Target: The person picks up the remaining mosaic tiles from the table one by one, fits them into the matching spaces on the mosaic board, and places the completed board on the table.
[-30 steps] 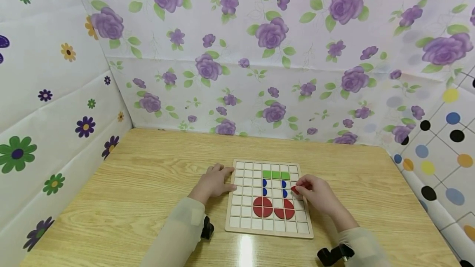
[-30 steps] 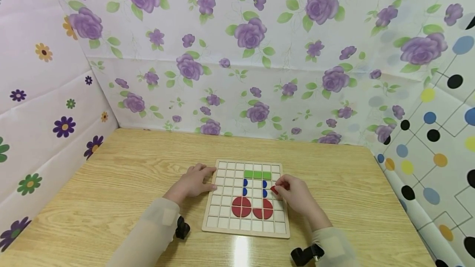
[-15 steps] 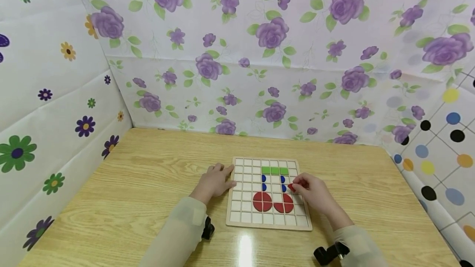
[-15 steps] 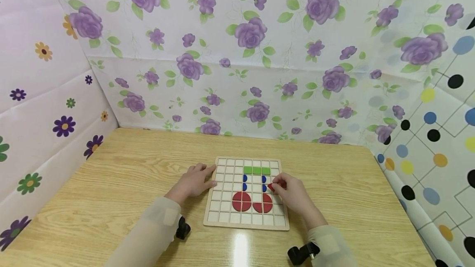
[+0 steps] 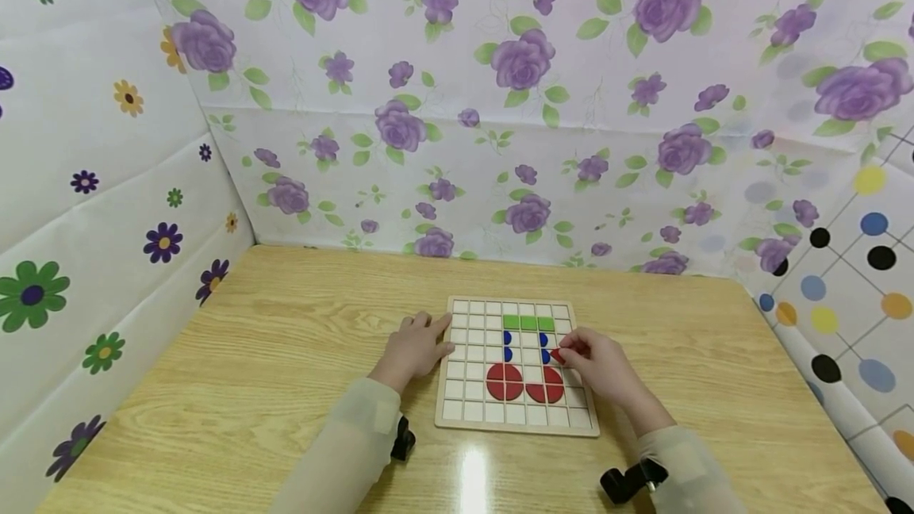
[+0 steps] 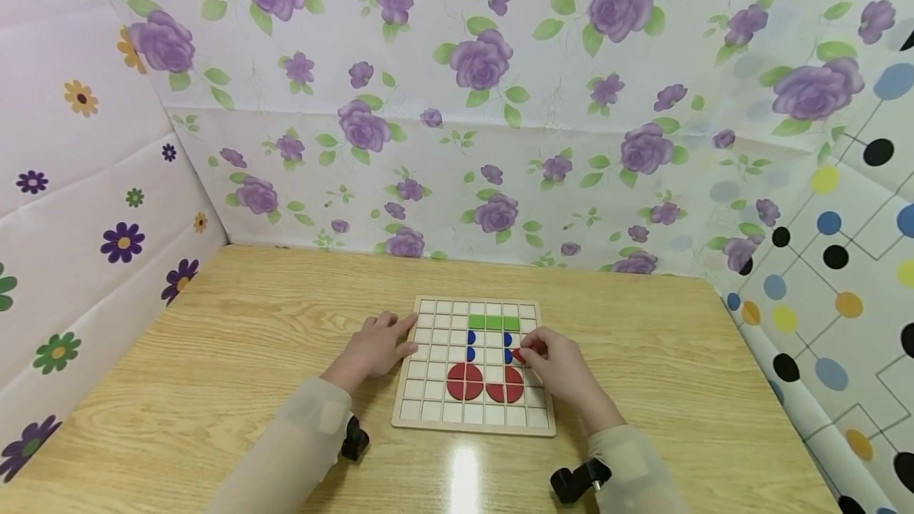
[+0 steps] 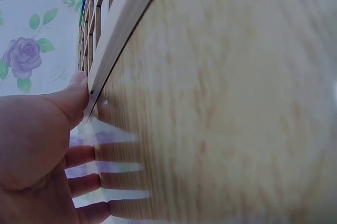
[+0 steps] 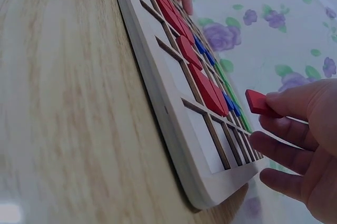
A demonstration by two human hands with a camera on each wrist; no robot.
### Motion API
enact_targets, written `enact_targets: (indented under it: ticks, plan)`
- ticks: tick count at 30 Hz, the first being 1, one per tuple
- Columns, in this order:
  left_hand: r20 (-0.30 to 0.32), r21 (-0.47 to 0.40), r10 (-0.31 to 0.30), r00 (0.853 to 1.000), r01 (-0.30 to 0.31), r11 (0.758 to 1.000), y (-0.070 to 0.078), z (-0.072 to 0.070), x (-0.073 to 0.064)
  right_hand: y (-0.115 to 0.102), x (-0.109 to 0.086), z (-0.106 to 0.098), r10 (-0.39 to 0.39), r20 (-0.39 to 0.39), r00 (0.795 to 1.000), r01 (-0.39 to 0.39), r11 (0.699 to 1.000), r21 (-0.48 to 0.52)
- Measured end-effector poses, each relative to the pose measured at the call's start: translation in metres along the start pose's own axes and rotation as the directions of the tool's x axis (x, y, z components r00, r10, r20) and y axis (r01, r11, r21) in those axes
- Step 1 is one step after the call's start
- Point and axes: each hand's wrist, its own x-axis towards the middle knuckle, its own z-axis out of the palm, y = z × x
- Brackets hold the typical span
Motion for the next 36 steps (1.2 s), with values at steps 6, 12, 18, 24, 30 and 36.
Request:
enact_targets:
  ticks: [6, 12, 18, 24, 30, 36]
  plan:
    - [0.006, -0.002, -0.003, 1.0, 0.003, 1.0, -0.001, 0.0, 0.001, -0.003, 0.0, 0.001, -0.016, 0.012, 1.0, 0.016, 1.0, -0.021]
    - [-0.001, -0.017, -0.003, 1.0, 0.003, 1.0, -0.001, 0.001, 0.001, -0.007, 0.0, 0.004, -0.005, 0.025, 1.0, 0.006, 1.0, -0.029]
    - [-0.003, -0.039, 0.0, 1.0, 0.0, 0.999, -0.003, 0.002, 0.001, -0.011, 0.0, 0.009, 0.026, 0.051, 0.998, -0.025, 1.0, -0.017]
    - [0.002, -0.039, 0.0, 1.0, 0.0, 0.999, -0.002, -0.001, 0.0, -0.015, 0.0, 0.015, 0.013, 0.07, 0.997, -0.011, 1.0, -0.02]
    - [-0.007, -0.028, 0.002, 1.0, -0.002, 1.0, -0.001, -0.003, -0.001, -0.02, -0.001, 0.019, -0.022, 0.079, 0.997, 0.026, 0.998, -0.05]
    - [-0.01, -0.029, 0.002, 1.0, -0.003, 1.0, -0.002, -0.003, -0.001, -0.019, -0.001, 0.023, -0.087, 0.112, 0.99, 0.096, 0.992, -0.08]
